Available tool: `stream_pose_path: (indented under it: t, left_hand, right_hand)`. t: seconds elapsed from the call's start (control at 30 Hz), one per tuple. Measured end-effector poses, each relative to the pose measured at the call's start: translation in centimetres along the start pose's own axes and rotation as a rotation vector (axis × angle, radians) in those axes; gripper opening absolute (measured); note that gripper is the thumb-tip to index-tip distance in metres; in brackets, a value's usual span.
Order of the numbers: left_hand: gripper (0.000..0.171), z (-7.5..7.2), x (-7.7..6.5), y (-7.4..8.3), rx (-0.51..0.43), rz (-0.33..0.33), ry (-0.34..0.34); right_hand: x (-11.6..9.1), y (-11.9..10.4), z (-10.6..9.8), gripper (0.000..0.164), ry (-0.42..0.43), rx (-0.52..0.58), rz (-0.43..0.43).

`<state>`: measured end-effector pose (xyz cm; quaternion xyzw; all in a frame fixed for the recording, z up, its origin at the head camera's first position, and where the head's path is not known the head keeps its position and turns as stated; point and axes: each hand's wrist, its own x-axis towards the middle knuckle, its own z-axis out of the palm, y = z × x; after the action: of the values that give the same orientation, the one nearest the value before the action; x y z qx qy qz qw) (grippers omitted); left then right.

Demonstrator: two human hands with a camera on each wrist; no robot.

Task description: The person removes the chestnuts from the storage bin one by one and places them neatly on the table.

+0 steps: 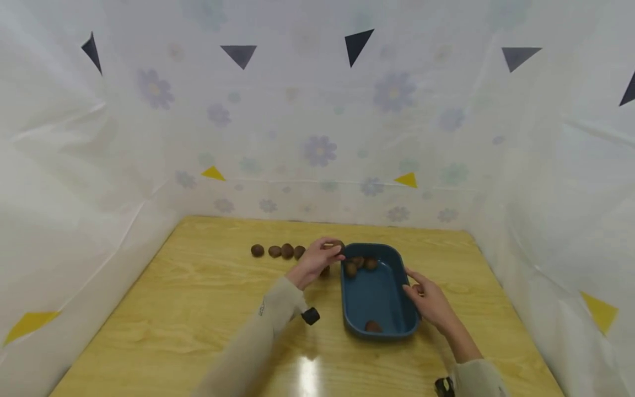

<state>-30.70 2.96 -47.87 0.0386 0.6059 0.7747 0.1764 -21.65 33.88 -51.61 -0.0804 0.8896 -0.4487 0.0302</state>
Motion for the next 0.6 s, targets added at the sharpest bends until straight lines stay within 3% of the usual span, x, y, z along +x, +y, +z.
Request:
stream_pose_path:
  t: [0.23, 0.6]
  left_hand:
    - [0.042, -2.7, -1.1, 0.0, 0.005, -0.001, 0.025]
    - [0.046, -6.5, -2.3, -1.5, 0.067, 0.022, 0.088]
  right_hand:
    - [0.0, 0.0, -0.1, 0.061, 0.007, -0.017, -0.016]
    - [0.1, 0.4, 0.0, 0.061, -0.001, -0.022, -0.002]
